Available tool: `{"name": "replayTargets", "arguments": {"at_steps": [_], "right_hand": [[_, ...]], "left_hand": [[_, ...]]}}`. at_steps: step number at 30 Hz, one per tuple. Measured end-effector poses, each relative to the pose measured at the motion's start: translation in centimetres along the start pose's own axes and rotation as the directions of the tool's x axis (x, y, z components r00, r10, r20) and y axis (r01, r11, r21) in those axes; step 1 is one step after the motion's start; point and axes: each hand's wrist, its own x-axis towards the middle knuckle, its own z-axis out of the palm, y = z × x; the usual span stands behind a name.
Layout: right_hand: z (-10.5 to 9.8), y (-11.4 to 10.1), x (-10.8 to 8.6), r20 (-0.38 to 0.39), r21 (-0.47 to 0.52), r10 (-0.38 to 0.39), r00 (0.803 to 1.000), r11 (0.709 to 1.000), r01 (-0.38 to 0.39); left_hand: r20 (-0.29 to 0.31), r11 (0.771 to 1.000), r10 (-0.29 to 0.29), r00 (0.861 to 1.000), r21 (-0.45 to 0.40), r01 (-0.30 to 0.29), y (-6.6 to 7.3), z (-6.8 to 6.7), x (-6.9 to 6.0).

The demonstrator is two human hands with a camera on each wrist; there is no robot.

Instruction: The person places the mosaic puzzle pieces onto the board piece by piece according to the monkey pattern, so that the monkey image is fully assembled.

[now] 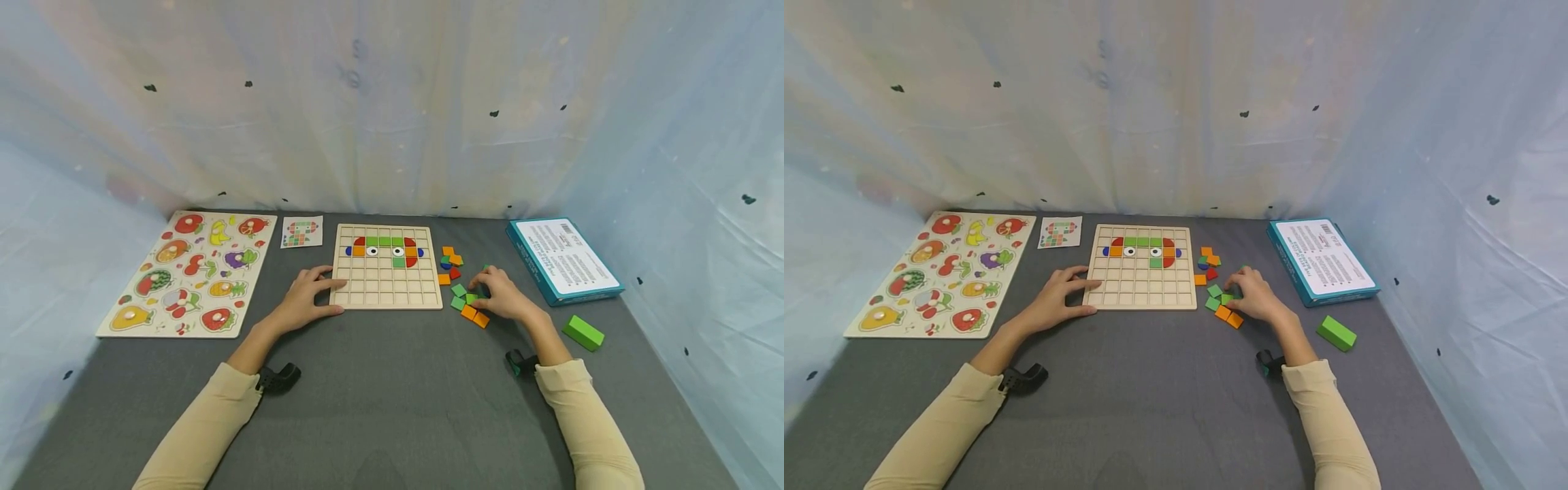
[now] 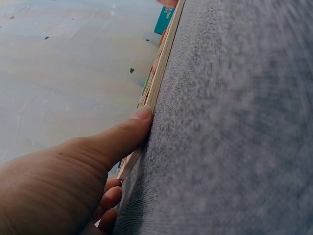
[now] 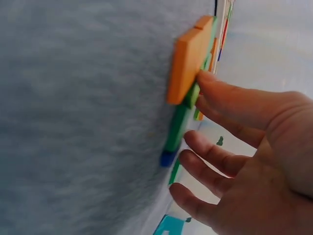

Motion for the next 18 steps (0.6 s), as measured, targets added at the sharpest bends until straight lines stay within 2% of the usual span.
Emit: {"name": "replayTargets", "arguments": {"at_steps": [5,10,14,18], "right_hand": [[-0.5,-0.4,0.9,0.039,-0.025,0.015,0.999,1.000,-0.014],[-0.7,-0.5,1.3,0.047,-0.035,0.027,0.999,0.999,-0.025],[-0.9,-0.5,1.6,0.058,0.005,0.012,0.998,1.000,-0.013],[-1.4,-1.0,3.1,0.040,0.080,-0.051,0.998,0.996,0.048]], "left_hand": [[0.007,1.000,-0.007,1.000,0.002,0.007,0.2,-0.1,0.1],[0.007,1.000,-0.005,1.000,0.006,0.005,0.3,-0.1,0.1],[0.007,1.000,-0.007,1.000,0.005,0.007,0.4,-0.1,0.1],[0.002,1.000,-0.014,1.000,0.004,0.014,0.2,-0.1,0.1]]}}
